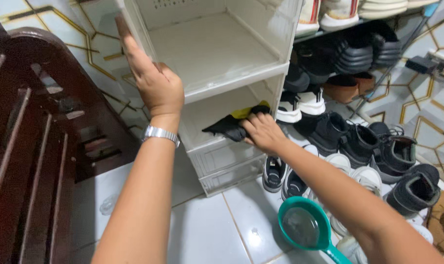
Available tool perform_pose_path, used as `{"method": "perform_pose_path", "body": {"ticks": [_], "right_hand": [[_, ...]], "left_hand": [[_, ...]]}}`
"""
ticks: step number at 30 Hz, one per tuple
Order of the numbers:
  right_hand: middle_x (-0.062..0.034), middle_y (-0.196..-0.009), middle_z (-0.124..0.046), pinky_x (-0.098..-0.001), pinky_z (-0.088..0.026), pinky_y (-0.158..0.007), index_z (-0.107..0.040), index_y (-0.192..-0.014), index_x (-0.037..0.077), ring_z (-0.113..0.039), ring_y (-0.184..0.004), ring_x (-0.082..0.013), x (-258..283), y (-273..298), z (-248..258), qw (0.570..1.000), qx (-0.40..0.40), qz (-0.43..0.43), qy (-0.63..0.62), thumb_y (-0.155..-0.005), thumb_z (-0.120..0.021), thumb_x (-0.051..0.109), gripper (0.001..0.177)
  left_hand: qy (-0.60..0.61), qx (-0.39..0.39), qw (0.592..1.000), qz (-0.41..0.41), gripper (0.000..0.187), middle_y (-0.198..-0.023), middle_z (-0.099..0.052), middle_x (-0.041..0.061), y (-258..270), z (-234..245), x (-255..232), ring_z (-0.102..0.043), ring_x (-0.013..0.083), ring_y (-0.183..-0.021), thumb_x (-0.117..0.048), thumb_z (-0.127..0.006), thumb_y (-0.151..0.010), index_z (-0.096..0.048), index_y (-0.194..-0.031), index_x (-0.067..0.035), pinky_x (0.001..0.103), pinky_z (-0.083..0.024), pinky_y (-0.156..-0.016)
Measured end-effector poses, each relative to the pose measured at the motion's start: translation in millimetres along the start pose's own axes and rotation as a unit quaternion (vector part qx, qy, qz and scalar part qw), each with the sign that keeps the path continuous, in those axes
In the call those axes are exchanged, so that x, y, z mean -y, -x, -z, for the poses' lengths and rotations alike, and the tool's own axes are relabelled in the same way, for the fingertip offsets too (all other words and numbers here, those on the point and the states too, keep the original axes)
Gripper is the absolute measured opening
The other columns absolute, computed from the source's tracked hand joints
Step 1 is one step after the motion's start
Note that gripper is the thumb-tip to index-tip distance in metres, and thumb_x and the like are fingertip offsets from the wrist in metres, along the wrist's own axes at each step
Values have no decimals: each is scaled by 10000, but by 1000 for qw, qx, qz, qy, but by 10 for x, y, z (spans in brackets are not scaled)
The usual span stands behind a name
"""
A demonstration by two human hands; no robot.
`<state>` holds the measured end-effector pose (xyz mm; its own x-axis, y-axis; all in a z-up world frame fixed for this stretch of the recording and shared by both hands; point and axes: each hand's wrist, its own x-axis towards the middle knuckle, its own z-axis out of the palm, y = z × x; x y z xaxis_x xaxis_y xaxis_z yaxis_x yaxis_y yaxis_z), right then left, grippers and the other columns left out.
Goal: The person cleans a plastic storage unit by wiping its surfaces with a cloth, then rinses the cloth in a bucket of water and wrings it out.
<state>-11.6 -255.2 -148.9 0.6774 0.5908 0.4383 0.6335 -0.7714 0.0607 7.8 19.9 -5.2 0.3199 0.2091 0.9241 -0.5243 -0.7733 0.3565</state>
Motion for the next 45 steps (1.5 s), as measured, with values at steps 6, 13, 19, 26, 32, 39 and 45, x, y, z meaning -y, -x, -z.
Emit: {"method": "perform_pose_path", "body": {"ticks": [6, 13, 19, 26, 32, 39, 45], "right_hand": [[-147, -1087, -654, -459, -506, -883, -700, -1058, 95, -592, -1040, -361, -237, -177, 8, 983, 17, 41, -180, -706, -867, 204, 405], [-110, -1021, -661, -428, -511, -855, -735, -1245, 129, -587, -979, -339, -79, 249, -71, 977, -110, 58, -173, -827, -790, 43, 430], [-141, -952, -626, -448, -505, -843, -709, -1124, 99, -589, -969, -359, 16, 286, -109, 967, -170, -66, -176, -774, -721, 3, 363], [-139, -925, -639, -372, -505, -752, -596, -1156, 5, -621, -826, -241, -173, 87, -206, 780, -163, -320, -513, -1054, -496, 206, 246], [-56, -974, -703, -304, -527, -749, -635, -1151, 50, -650, -818, -144, -169, 344, -210, 608, -113, -396, -678, -1057, -448, 331, 350], [-26, -1172, -698, -303, -534, -929, -604, -1305, 38, -668, -1031, -132, 22, 300, 346, 577, -172, -210, -770, -1092, -457, 355, 409], [-34, -1290, -648, -294, -505, -1020, -549, -1401, 29, -628, -1141, -112, 166, 344, 569, 621, -197, -135, -747, -1131, -442, 337, 423]], "left_hand": [[-10, 15, 1000, -21, 794, -1744, -169, 168, 101, 96, 25, -135, 332, -1599, 66, -496, -1003, -51, -1652, -43, 398, -137, -1357], [-125, 100, 979, -123, 761, -1625, -238, 221, 1805, 339, -342, -198, 490, -1516, -300, -720, -965, -320, -1590, -132, 671, -57, -1237], [-140, 459, 865, -142, 834, -1584, -408, -6, 2532, 293, -455, -308, 246, -1506, -179, -709, -747, -414, -1526, -214, 592, -142, -1204], [-232, 456, 852, -108, 978, -1646, -253, 31, 2501, 192, -537, -167, 289, -1529, -152, -695, -710, -280, -1595, -114, 601, -153, -1209], [-247, 397, 878, -104, 871, -1656, -285, 66, 2691, -40, -477, -224, 296, -1538, -140, -653, -794, -310, -1590, -60, 607, -193, -1202], [-322, 349, 879, -55, 522, -1445, -492, -10, 2731, -258, -592, -433, 182, -1296, -133, -640, -856, -524, -1363, -188, 481, -270, -974], [-373, 339, 860, -85, 591, -1235, -562, -41, 2828, -123, -516, -486, 159, -1265, -153, -618, -855, -512, -1436, -192, 493, -278, -961]]}}
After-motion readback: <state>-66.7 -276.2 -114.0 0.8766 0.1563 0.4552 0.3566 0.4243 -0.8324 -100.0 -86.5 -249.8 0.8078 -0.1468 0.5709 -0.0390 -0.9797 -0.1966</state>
